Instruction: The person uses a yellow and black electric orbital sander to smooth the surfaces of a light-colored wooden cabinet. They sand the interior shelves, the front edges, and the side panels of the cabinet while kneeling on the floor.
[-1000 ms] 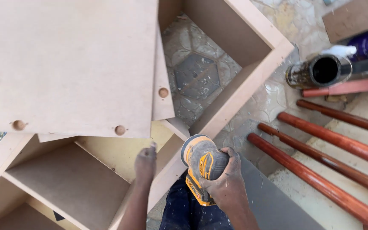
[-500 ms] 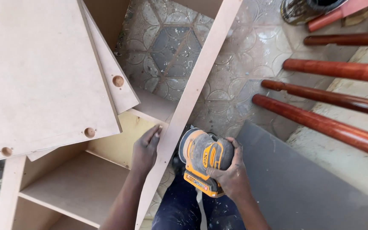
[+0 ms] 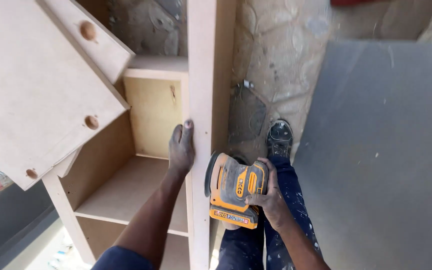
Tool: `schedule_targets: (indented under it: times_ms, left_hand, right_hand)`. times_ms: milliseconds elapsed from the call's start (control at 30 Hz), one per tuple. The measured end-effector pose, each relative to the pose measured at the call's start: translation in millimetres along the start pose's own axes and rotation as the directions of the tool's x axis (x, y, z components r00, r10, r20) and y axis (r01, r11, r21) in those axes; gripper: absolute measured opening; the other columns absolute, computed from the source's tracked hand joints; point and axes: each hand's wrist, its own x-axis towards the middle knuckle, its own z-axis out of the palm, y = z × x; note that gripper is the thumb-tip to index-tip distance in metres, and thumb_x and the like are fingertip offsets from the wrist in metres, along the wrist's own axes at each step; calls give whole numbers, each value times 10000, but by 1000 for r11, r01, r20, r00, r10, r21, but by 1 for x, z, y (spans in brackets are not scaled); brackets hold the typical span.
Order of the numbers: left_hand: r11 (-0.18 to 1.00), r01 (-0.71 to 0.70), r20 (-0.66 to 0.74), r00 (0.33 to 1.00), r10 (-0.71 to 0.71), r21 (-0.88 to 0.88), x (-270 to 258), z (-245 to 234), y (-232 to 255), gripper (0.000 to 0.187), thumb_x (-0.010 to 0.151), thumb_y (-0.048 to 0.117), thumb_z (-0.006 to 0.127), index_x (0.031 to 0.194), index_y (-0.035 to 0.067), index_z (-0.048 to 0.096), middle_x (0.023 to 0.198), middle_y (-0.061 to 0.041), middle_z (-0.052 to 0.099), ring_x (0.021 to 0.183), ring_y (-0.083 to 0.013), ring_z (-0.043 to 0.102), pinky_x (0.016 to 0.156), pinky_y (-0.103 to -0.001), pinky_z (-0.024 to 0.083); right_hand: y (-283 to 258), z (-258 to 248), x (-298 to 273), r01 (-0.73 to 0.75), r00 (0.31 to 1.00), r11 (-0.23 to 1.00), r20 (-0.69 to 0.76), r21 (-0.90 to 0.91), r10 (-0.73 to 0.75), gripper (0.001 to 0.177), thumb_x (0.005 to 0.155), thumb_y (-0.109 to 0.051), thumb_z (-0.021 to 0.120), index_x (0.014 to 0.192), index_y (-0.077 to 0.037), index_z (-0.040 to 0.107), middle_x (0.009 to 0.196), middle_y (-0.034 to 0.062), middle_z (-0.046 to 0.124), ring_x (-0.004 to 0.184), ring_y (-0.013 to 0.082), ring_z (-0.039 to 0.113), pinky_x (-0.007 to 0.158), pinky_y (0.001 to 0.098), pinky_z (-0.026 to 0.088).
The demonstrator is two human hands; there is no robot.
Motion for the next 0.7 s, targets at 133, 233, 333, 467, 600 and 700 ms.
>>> schedule_targets:
  times_ms: [133,233,333,467,600,700]
  left_hand:
    - [999,11,-90,996,-7,38,-13,5,5,654,962,720,492,797,90,549,671,-133,553,706,-255,588,689,-392,482]
    - [997,-33,-121,992,41,67,-13,5,12,684,981,694,462,786,46,563,632,-189,555,662,-292,581,645,-423,479]
    - [998,-21,-108,994,28,64,-9,7,11,674,972,703,444,780,69,564,610,-162,566,637,-266,584,620,-392,482]
    - [996,-70,-134,988,76,50,-13,8,2,643,999,660,428,735,83,533,598,-173,533,606,-271,577,597,-399,498]
    - [971,-232,-120,964,236,50,-33,8,28,592,1036,585,317,712,93,370,645,-4,367,618,-125,355,594,-321,384]
    - [968,-242,-159,955,251,72,-27,11,18,620,999,641,333,683,109,378,625,0,361,602,-126,356,578,-329,381]
  right_hand:
    - [25,3,6,-31,995,995,-90,92,40,1091,535,13,836,1514,-240,426,1090,94,631,1002,214,652,761,375,607]
    - [-3,16,52,107,983,985,-163,135,-85,998,571,-99,885,1474,-216,475,1132,115,631,1022,246,645,792,417,591]
    - [-56,18,120,355,918,932,-164,-71,-362,907,641,-136,901,1447,-198,491,1222,90,609,1127,210,609,922,394,556]
    - [-145,25,157,571,821,821,24,-16,-571,783,824,-208,852,1463,-99,414,1255,140,624,1055,250,646,897,382,608]
    - [-157,23,151,555,819,832,156,32,-552,726,855,-192,750,1476,-104,384,1182,166,721,898,252,783,777,355,736]
    - [-87,9,139,444,879,883,115,154,-462,873,747,-78,788,1480,-289,363,1332,223,600,1050,392,697,803,501,708]
